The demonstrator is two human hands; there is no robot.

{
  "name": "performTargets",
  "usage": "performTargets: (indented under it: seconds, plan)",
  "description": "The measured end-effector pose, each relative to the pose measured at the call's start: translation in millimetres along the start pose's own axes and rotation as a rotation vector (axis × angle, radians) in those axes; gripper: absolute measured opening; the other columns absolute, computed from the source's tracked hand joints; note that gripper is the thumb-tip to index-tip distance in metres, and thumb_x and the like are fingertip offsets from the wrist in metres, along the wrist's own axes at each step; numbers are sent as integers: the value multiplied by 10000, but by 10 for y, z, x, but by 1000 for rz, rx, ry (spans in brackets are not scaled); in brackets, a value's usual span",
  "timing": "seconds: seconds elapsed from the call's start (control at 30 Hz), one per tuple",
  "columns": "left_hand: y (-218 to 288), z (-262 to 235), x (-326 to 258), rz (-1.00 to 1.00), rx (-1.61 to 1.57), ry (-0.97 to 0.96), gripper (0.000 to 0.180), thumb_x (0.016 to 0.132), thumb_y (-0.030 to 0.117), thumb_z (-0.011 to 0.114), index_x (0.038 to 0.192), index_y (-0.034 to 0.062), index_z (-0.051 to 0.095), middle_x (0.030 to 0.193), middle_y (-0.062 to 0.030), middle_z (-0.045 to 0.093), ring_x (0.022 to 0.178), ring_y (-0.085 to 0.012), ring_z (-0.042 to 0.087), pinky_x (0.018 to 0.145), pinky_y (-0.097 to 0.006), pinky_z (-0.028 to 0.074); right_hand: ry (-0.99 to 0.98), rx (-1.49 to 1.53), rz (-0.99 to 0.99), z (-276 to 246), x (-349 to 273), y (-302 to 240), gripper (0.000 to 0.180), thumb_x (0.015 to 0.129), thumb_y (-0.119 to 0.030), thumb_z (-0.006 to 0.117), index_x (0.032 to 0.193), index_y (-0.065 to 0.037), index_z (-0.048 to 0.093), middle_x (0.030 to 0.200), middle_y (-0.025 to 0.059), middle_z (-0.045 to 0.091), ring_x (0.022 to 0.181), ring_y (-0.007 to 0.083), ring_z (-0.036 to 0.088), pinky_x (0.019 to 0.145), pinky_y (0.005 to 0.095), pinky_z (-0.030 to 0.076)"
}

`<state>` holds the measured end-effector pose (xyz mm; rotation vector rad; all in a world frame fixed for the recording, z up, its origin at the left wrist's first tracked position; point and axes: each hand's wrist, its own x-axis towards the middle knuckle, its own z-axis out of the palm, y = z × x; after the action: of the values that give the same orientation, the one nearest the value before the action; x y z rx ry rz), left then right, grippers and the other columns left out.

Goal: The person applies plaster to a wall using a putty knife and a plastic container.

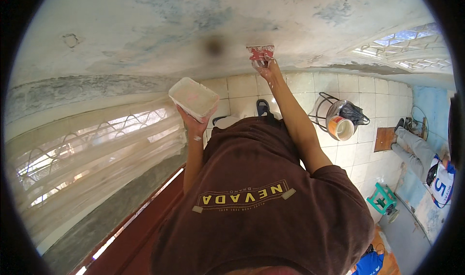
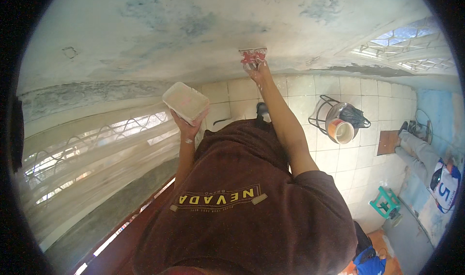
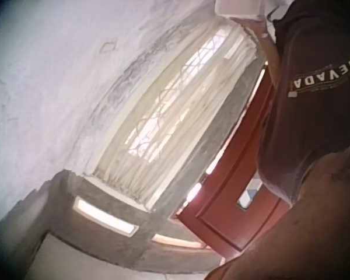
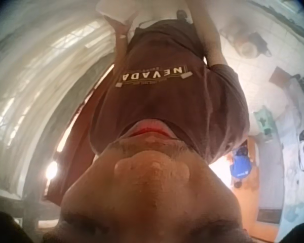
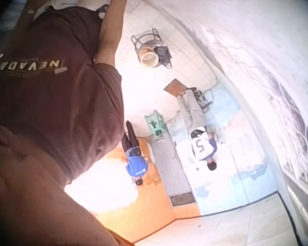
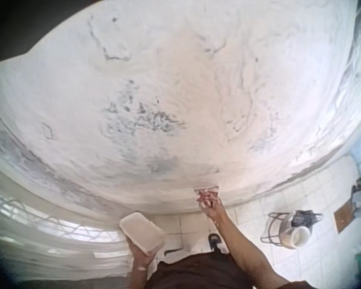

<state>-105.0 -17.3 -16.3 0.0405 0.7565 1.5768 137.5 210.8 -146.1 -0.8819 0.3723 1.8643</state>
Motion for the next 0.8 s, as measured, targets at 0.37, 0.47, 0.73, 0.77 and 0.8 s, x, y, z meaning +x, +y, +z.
performTargets:
  seconds: [0.37,0.47,0.73,0.77,0.8]
  plan:
    - [-32,-19,112,-37,35,4,775,909,745,389,1485,228,383,1463,-59,475,1346,-359,452,1064,-635,384,-61,4,-30,198,-361,-41,122,1019,-91,476,1132,-80,519,1110,89,541,1117,253,543,988,589,500]
    - [-48,62,130,-59,-9,31,783,909,746,391,1492,224,373,1466,-65,471,1346,-363,452,1064,-639,382,-71,24,-62,413,-630,-75,157,1017,-76,465,1164,-74,521,1141,105,542,1131,265,541,1004,563,497]
    - [-87,-27,24,-33,-39,27,772,906,740,405,1467,209,405,1442,-69,491,1332,-362,467,1064,-630,391,-408,92,-238,180,-883,-517,276,1024,-119,433,1271,-23,510,1245,143,577,1088,248,592,964,383,520]
    - [-79,-29,-23,-18,-60,45,770,905,741,407,1460,207,414,1439,-70,494,1329,-365,467,1061,-630,393,-291,-8,-298,83,-845,-573,238,1012,-129,447,1186,-9,556,1184,154,620,1034,233,611,891,347,540]
    - [-78,-47,-72,-7,-64,48,770,905,741,407,1460,207,414,1439,-70,494,1329,-365,467,1061,-630,393,-176,-110,-359,-25,-780,-612,225,999,-139,461,1100,6,601,1122,164,663,979,218,631,818,311,559]
